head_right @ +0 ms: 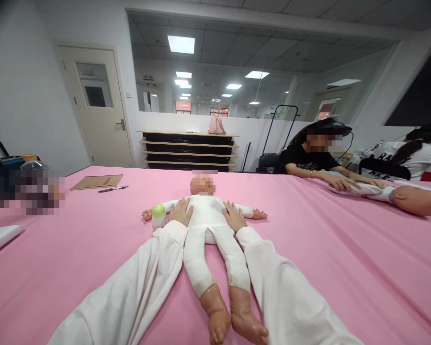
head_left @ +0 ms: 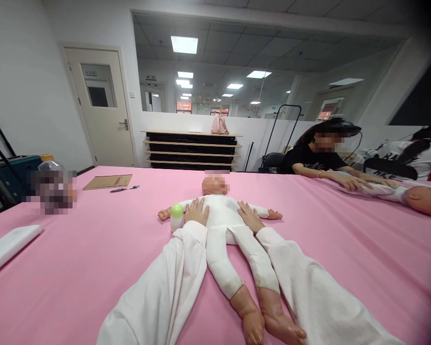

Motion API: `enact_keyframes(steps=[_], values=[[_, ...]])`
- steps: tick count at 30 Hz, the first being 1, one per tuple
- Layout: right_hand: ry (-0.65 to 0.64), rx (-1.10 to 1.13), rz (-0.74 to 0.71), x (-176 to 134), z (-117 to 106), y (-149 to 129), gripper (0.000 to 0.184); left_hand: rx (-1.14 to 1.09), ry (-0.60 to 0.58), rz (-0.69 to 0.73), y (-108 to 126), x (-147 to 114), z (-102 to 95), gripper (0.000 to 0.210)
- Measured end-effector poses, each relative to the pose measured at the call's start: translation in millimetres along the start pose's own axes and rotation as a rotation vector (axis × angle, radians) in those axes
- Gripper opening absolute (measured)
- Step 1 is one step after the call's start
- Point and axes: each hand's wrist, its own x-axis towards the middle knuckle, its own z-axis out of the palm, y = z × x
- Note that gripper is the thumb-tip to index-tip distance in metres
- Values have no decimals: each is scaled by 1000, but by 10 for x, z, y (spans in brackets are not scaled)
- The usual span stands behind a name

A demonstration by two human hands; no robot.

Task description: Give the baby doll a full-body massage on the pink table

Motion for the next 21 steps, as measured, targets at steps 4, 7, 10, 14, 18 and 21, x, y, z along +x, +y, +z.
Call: enact_keyframes(steps=[4, 7, 10, 14, 18, 21], values=[[128, -185, 181, -93, -14, -30, 49, 22, 75, -58, 2, -22, -17, 52], [281, -306, 300, -136, 3, -28, 47, 28, 136, -85, 3, -36, -41, 49], [402, -320, 301, -145, 4, -10, 46, 38, 179, -84, 1, -41, -64, 45], [514, -266, 121, -126, -37, -8, 46, 51, 233, -43, 3, -36, -80, 47], [383, -261, 2, -92, -33, 11, 47, 86, 196, 16, 2, -20, -63, 48], [218, -282, 0, -82, -10, 31, 46, 103, 125, 55, -15, -2, -39, 46]])
